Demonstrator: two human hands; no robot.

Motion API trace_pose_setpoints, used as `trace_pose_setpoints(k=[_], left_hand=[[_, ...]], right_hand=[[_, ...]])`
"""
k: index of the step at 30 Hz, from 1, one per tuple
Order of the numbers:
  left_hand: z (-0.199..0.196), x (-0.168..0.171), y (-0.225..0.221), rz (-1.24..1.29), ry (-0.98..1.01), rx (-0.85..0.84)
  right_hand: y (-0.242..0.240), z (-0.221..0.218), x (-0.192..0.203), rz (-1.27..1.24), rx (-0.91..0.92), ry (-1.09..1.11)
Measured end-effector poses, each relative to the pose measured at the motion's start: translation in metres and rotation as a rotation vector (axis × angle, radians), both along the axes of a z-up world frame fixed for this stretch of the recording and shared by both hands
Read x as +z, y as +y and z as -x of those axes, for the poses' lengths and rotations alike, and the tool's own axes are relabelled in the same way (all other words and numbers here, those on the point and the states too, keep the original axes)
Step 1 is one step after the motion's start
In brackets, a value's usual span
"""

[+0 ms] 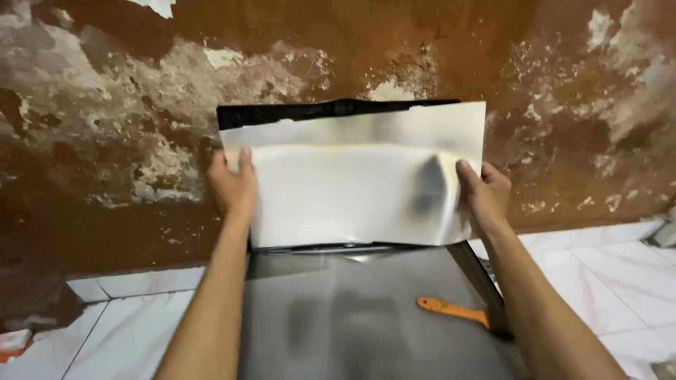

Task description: The person works on the floor fitting a white diffuser panel into the open frame of a light fixture, pressing it along the edges and using a utility knife to trim and seat it. They then lift out a translucent sheet from the frame, position a new reflective diffuser sheet over the panel, and smooth and press it into place with both hands.

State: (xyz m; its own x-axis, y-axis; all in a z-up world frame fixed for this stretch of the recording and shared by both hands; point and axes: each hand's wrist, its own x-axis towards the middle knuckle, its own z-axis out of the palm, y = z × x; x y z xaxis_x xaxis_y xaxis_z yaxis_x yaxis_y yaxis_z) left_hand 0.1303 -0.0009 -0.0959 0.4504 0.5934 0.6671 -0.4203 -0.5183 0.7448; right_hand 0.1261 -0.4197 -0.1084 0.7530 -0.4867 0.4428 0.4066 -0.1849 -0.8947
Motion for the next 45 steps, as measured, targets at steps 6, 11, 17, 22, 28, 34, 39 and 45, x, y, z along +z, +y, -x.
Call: trace_pose_setpoints(k=[6, 11, 17, 22, 28, 34, 39, 45], left_hand=[[0.009, -0.026, -0.003, 0.131, 0.234, -0.095], [0.009, -0.037, -0.014, 0.047, 0.028, -0.145], [0.026, -0.027, -0.015, -0.047, -0.010, -0.192], [0.017, -0.020, -0.005, -0.133, -0.085, -0.160], [0.012, 0.007, -0.004, -0.152, 0.031, -0.114], [-0.034, 0.013, 0.011, 0.014, 0.037, -0.185], [-0.014, 0.031, 0.002, 0.123, 0.152, -0.178], [-0.014, 0.032, 0.003, 0.072, 0.142, -0.151]], right_hand=[[-0.007, -0.034, -0.037, -0.038, -0.172, 0.160], [0.002, -0.011, -0.043, -0.022, -0.140, 0.036], [0.004, -0.010, -0.043, 0.207, -0.087, -0.309], [0.015, 0.010, -0.008, 0.394, -0.071, -0.331], [0.015, 0.021, 0.057, 0.294, -0.033, 0.004], [0.014, 0.021, 0.078, 0.259, 0.003, 0.119], [0.008, 0.011, 0.063, 0.576, -0.018, -0.010], [0.013, 0.009, 0.056, 0.443, 0.068, 0.039]])
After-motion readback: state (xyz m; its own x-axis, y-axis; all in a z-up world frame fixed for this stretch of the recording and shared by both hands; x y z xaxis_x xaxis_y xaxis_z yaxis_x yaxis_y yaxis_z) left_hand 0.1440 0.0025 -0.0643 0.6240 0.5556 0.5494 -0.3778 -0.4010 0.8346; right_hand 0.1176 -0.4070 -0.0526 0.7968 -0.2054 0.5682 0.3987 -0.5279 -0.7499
